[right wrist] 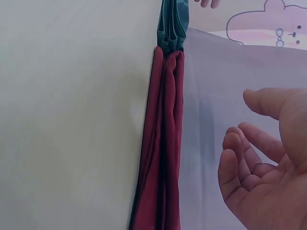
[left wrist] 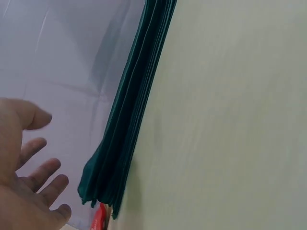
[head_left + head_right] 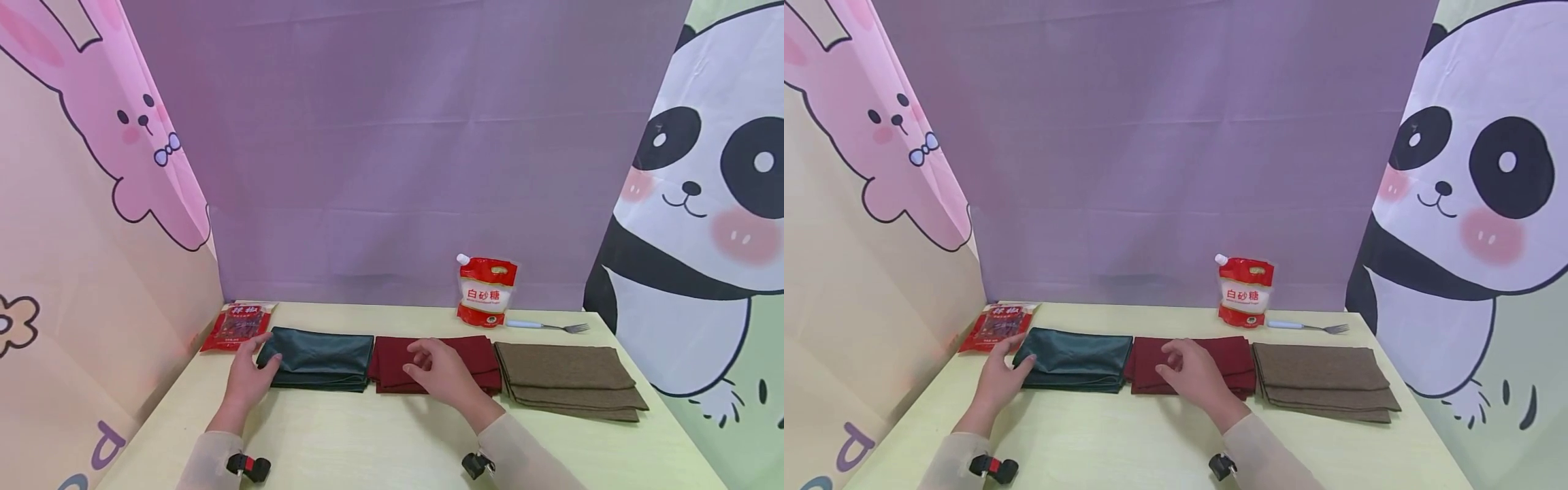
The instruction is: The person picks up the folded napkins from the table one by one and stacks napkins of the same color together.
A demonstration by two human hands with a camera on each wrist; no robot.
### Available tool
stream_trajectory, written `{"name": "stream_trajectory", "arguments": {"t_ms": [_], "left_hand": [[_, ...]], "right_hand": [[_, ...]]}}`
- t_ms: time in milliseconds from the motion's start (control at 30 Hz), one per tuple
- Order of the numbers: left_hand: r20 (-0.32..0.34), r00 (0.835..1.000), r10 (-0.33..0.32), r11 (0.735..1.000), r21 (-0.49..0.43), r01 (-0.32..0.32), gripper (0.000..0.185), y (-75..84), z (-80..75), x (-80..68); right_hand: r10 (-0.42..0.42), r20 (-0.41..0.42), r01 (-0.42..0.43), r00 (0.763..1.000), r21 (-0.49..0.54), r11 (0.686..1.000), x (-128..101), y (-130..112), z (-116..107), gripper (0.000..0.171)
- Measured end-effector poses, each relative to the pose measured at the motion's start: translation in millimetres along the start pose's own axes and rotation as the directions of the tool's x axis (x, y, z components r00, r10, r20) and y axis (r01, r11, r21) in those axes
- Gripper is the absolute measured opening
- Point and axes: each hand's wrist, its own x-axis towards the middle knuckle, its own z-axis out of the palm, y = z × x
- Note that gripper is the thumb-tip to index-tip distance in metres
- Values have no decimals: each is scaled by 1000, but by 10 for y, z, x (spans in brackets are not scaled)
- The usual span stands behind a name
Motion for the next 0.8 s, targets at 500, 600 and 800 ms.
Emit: {"name": "stream_trajectory", "arguments": {"t_ms": [500, 600, 800], "left_hand": [[95, 969, 228, 965, 112, -238, 66, 171, 66, -211], [104, 957, 271, 949, 135, -283, 68, 231, 90, -263], [105, 932, 347, 910, 200, -362, 76, 310, 138, -332]], "right_hand": [[-55, -87, 40, 995, -168, 985, -424, 352, -455, 36], [-52, -96, 30, 994, -212, 977, -499, 388, -544, 39], [-78, -102, 45, 992, -290, 956, -609, 482, -754, 46]]}}
